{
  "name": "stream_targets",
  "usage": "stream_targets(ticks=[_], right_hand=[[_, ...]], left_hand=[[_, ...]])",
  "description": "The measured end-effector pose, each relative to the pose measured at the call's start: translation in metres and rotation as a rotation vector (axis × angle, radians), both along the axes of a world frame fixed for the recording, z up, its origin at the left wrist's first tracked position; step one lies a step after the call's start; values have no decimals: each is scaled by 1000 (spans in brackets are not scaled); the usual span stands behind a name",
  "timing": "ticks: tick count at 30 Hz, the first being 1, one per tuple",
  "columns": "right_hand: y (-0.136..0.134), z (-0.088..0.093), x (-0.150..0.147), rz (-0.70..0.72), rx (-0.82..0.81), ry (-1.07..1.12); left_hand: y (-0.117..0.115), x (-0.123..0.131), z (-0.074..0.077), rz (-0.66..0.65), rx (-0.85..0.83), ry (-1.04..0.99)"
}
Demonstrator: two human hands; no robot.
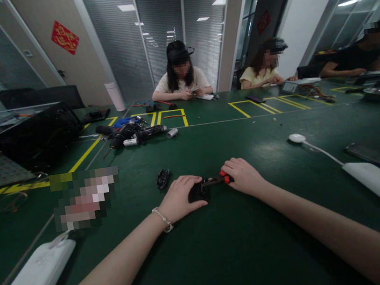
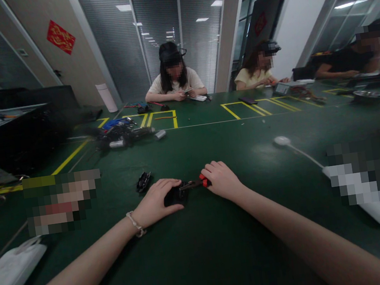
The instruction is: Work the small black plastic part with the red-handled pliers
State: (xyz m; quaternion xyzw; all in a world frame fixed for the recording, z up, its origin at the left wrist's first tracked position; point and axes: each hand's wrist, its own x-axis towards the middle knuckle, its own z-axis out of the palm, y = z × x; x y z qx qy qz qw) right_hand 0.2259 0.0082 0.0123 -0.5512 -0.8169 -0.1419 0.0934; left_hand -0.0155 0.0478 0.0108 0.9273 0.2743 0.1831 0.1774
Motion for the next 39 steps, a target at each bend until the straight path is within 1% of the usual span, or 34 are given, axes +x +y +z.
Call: stream_targets(ticks=[9, 19, 25, 34, 39], right_hand=[[-1, 1, -1, -6, -7, -3], [1, -1, 1, 15, 0, -4], [0, 1, 0, -9, 0, -6], [0, 0, -1, -1, 2, -5], [0, 0, -1, -4, 9, 4]], left_hand=[[-1, 0, 2, 37, -33, 2], [-1, 0, 2, -2, -3, -19], [-2, 0, 4, 12, -20, -12], [-2, 1, 3, 6, -24, -17], [-1, 0, 2, 35, -43, -4]])
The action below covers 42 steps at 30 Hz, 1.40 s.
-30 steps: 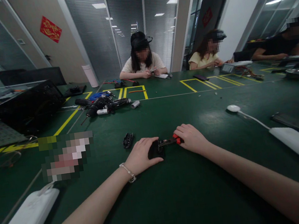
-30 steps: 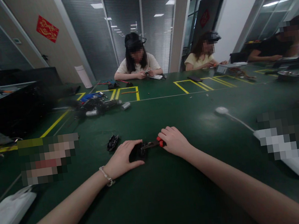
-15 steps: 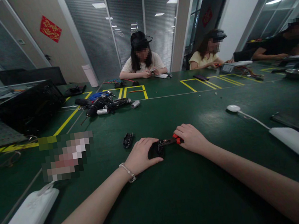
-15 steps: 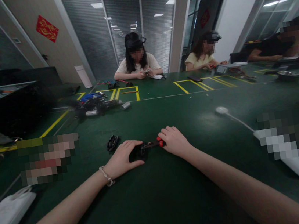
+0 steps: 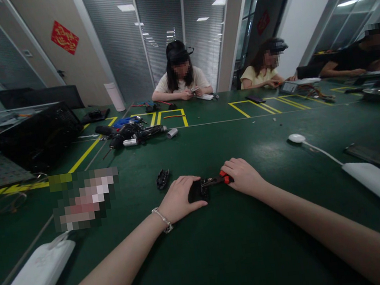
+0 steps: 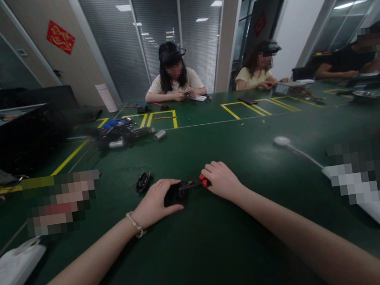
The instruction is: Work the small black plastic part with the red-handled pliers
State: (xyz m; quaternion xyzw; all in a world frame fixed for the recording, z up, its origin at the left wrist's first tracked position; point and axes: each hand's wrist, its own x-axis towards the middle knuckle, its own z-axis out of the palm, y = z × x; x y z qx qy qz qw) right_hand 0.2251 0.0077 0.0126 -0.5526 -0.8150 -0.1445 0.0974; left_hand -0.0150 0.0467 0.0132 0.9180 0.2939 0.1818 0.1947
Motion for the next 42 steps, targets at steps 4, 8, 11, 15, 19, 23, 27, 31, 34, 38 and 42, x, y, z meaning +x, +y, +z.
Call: stream_targets(ticks=[4, 8, 11, 15, 19, 23, 27, 31, 34, 38, 42], right_hand=[[0, 0, 0, -3, 0, -8], [0, 0, 0, -7, 2, -5], [0, 0, -1, -3, 9, -11], [0, -1, -1, -4, 10, -8], [0, -1, 0, 3, 4, -2], [0, 1, -1, 6, -3, -7], [-1, 2, -1, -8, -6, -12], [-1, 2, -1, -10, 1, -16], [0, 1, -1, -4, 2, -16], [0, 1, 0, 8, -2, -13], [0, 0, 0, -1, -2, -18]], left_hand=[[0, 0, -1, -8, 23, -14], [-1, 0, -2, -10, 47, -17], [-1, 0, -1, -2, 53, -11], [0, 0, -1, 0, 43, -8], [0, 0, -2, -1, 38, -10], [0, 0, -3, -7, 39, -4], [0, 0, -2, -6, 39, -4], [0, 0, -2, -7, 42, -6], [0, 0, -2, -13, 40, -9], [0, 0, -2, -16, 40, -11], [-1, 0, -1, -4, 30, -6]])
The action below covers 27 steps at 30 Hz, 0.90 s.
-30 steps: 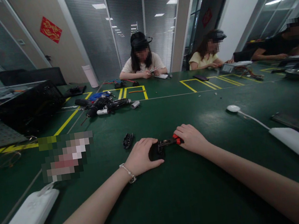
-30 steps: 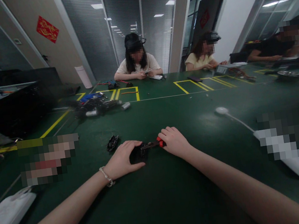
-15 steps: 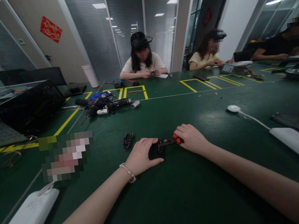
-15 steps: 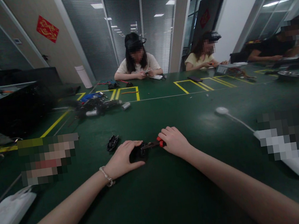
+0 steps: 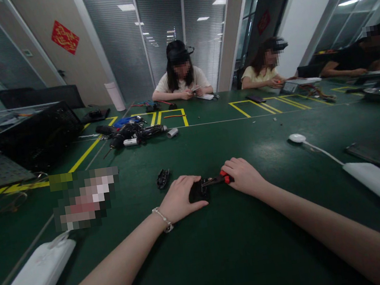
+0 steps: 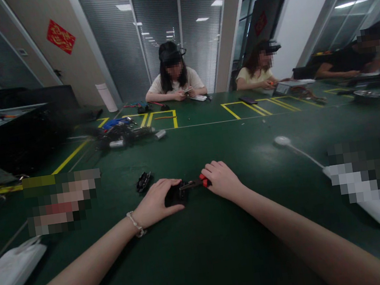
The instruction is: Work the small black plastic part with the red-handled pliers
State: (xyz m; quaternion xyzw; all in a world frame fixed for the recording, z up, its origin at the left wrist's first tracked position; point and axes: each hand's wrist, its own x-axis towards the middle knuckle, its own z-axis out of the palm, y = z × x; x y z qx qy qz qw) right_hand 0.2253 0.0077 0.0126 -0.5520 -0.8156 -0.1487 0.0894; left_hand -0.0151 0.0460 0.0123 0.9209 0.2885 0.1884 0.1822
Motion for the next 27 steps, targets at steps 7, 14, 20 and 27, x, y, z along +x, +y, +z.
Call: stream_targets(ticks=[7, 14, 20, 27], right_hand=[[0, -3, 2, -5, 8, 8], [1, -1, 1, 7, 6, 13], [-1, 1, 0, 4, 4, 6], [-1, 1, 0, -7, 2, 4]], left_hand=[[-1, 0, 1, -11, 1, 0], [0, -1, 0, -7, 0, 1], [1, 0, -1, -10, 9, 3], [0, 0, -2, -16, 24, -4]])
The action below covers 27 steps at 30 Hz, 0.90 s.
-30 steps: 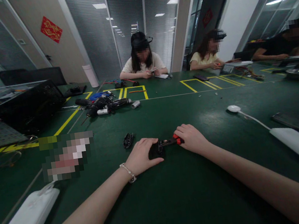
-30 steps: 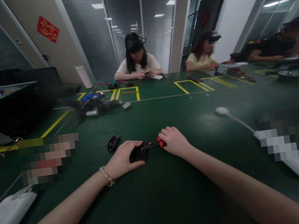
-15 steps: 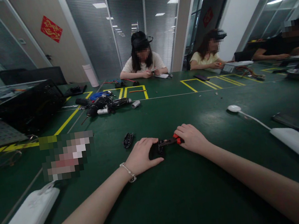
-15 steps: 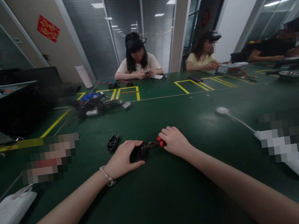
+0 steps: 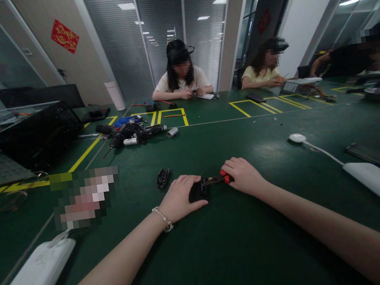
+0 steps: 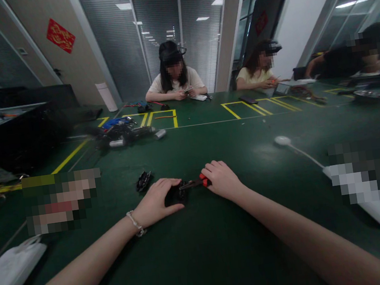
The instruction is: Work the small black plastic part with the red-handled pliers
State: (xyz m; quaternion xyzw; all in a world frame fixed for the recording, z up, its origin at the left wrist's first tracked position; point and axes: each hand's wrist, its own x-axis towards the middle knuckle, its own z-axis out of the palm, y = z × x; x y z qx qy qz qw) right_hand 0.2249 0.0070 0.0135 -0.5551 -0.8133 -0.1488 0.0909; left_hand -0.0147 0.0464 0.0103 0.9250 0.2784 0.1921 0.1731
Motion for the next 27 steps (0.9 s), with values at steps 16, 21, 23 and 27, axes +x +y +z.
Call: stream_targets(ticks=[16, 21, 23, 27], right_hand=[[0, 0, 1, 5, -6, 8], [1, 0, 1, 3, 1, 14], [1, 0, 1, 11, -1, 10], [0, 0, 0, 12, 3, -3]], left_hand=[[0, -1, 3, 7, -35, 12], [-1, -1, 3, 6, -30, 17], [-1, 0, 2, 4, -22, 14], [0, 0, 1, 2, -2, 3]])
